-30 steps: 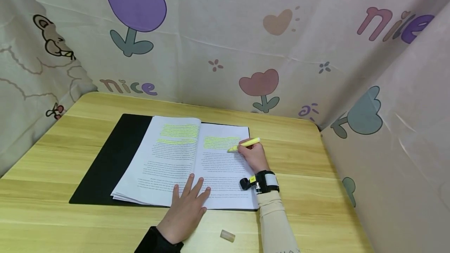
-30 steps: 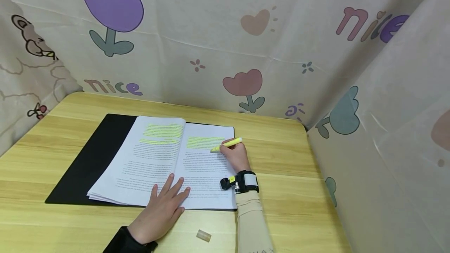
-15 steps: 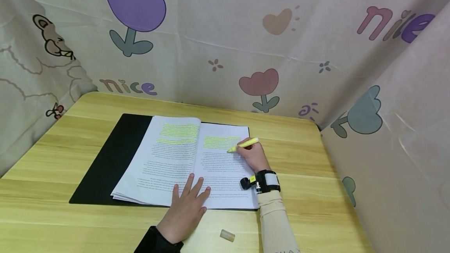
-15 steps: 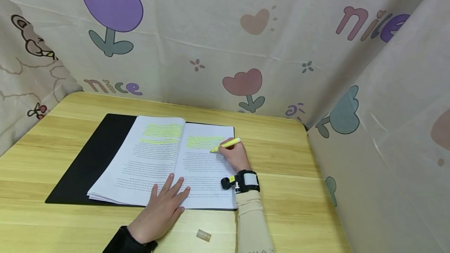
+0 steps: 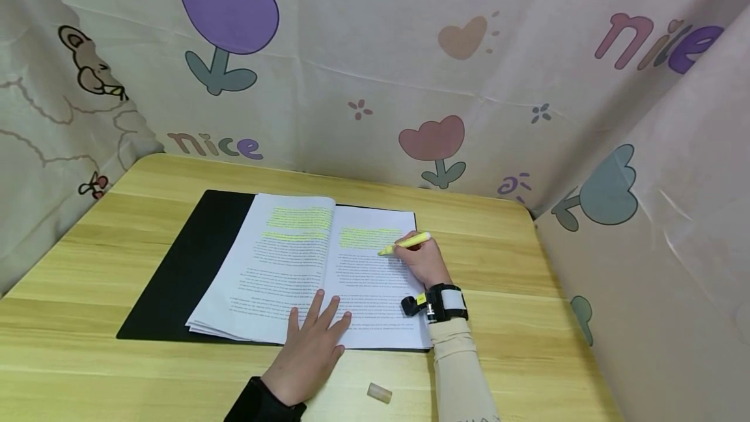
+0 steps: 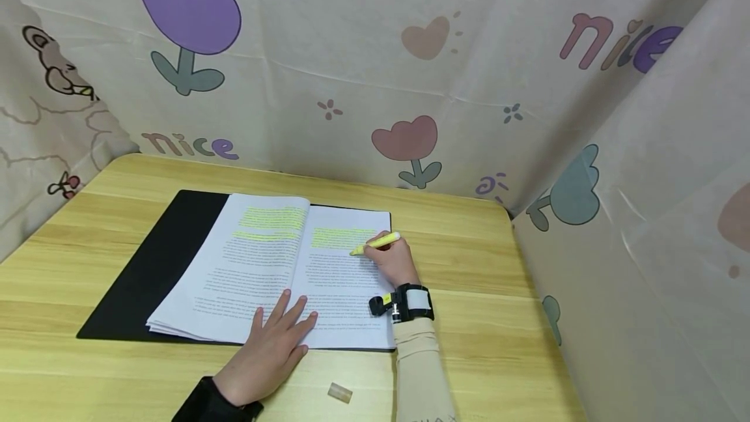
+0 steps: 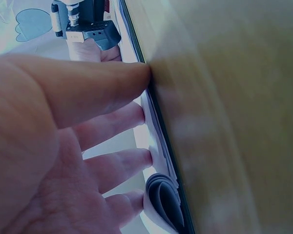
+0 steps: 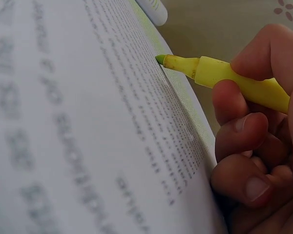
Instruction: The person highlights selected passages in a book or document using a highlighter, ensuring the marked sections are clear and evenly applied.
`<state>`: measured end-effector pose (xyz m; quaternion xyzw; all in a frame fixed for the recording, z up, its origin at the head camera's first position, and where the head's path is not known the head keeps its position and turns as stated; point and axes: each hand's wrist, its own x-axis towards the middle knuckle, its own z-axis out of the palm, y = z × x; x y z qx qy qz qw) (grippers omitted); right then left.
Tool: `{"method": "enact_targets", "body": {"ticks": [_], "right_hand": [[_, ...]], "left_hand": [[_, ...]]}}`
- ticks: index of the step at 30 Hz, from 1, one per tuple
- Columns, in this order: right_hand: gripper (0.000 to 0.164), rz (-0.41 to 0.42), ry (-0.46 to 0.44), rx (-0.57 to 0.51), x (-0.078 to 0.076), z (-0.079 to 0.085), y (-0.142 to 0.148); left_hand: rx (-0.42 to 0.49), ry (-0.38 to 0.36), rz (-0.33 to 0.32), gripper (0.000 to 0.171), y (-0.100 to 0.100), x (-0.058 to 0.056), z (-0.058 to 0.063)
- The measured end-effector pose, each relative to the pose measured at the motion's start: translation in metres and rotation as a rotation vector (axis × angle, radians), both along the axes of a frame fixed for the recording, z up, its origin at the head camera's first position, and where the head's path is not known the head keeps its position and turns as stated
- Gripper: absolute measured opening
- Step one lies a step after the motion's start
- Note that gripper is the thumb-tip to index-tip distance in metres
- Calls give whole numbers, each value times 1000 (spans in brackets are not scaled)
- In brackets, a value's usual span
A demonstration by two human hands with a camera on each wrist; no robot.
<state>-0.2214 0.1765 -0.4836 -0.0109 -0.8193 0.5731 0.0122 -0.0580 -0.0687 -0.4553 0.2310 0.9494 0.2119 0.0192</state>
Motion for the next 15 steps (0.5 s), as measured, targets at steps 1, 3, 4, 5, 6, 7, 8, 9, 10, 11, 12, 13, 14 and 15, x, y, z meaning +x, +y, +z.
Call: {"method": "enact_targets", "body": {"ticks": [1, 3, 4, 5, 6, 7, 8, 9, 10, 11, 12, 13, 14, 15], "right_hand": [[18, 1, 0, 1, 0, 0, 0], [18, 2, 0, 7, 0, 0, 0], [18, 2, -1, 8, 0, 0, 0], [18, 1, -3, 9, 0, 0, 0], [18, 2, -5, 7, 0, 0, 0], [18, 0, -7, 8, 0, 0, 0], [19, -1, -9, 8, 0, 0, 1], [19, -3, -10, 9, 0, 0, 1], [19, -4, -10, 7, 0, 1, 1], [18, -4, -11, 5, 0, 1, 1], [18, -3, -9, 4, 0, 1, 1], [19, -3, -7, 3, 0, 1, 1], [18, -2, -6, 2, 0, 1, 1], [18, -2, -4, 0, 0, 1, 1]], "left_hand": [[1, 1, -2, 43, 0, 0, 0], [2, -2, -4, 43, 0, 0, 0], [2, -5, -4, 43, 0, 0, 0], [1, -7, -4, 43, 0, 0, 1], [-1, -6, -5, 43, 0, 0, 0], [-3, -8, -5, 43, 0, 0, 0], [-4, -10, -4, 43, 0, -1, 0], [-5, -10, -4, 43, 0, -1, 0], [-8, -9, -4, 43, 0, -1, 0], [-10, -8, -3, 43, 0, -1, 0], [-11, -6, -3, 43, 0, -2, -1], [-11, -6, -2, 44, 0, -2, -1], [-11, -5, -2, 44, 0, -2, -1], [-10, -4, -2, 44, 0, -2, -1]]}}
